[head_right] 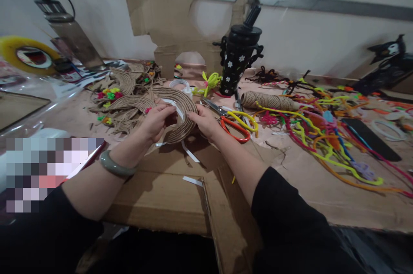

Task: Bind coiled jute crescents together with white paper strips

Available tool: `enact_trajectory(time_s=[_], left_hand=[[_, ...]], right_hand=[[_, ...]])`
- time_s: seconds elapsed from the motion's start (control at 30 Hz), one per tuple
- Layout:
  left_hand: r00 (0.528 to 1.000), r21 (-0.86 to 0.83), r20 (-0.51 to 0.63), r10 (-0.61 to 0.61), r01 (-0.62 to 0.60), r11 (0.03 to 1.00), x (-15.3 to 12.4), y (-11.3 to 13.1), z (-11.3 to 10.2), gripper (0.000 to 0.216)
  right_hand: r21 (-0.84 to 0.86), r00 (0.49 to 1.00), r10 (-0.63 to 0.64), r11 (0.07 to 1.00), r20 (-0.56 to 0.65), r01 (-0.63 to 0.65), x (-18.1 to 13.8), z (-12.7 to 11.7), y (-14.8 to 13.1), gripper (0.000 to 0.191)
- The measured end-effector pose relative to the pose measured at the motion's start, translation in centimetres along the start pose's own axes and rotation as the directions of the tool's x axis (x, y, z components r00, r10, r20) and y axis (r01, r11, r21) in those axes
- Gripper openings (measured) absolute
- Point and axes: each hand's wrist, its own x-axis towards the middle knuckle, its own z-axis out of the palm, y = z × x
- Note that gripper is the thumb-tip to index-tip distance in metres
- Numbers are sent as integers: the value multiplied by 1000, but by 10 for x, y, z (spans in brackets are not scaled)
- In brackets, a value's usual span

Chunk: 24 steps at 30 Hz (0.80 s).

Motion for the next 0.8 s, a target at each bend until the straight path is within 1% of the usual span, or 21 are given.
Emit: enact_trajectory(time_s=[0.1, 0.2, 0.3, 0.43, 0.53, 0.63, 0.7, 0.8], left_hand=[[999, 28, 36, -7, 6, 1000, 1, -2, -2, 11], [989, 86, 135, -66, 55, 995, 1, -4, -3, 9], [975, 143, 196, -104, 76, 987, 0, -4, -3, 7], [980, 157, 164, -108, 82, 984, -1, -4, -3, 9], [986, 143, 130, -104, 85, 986, 0, -4, -3, 11], [985, 122, 133, -106, 90, 988, 2, -6, -4, 11], [988, 115, 131, -82, 67, 991, 4, -7, -5, 14], [992, 118, 120, -44, 30, 993, 5, -7, -6, 15]], right_hand=[[23, 1000, 4, 1000, -12, -4, -1, 0, -1, 31], [43, 1000, 4, 999, 9, -5, -1, -1, -1, 31], [12, 998, 57, 998, 41, -57, -1, -1, -1, 30], [2, 995, 92, 996, 48, -93, -1, -1, -1, 29], [36, 995, 92, 995, 38, -93, -1, 0, 0, 32], [40, 997, 65, 997, 34, -66, 0, -1, 1, 34], [8, 1000, 19, 1000, -7, -19, 2, -3, 4, 34], [-24, 992, -48, 999, -116, 46, 6, -6, 7, 33]])
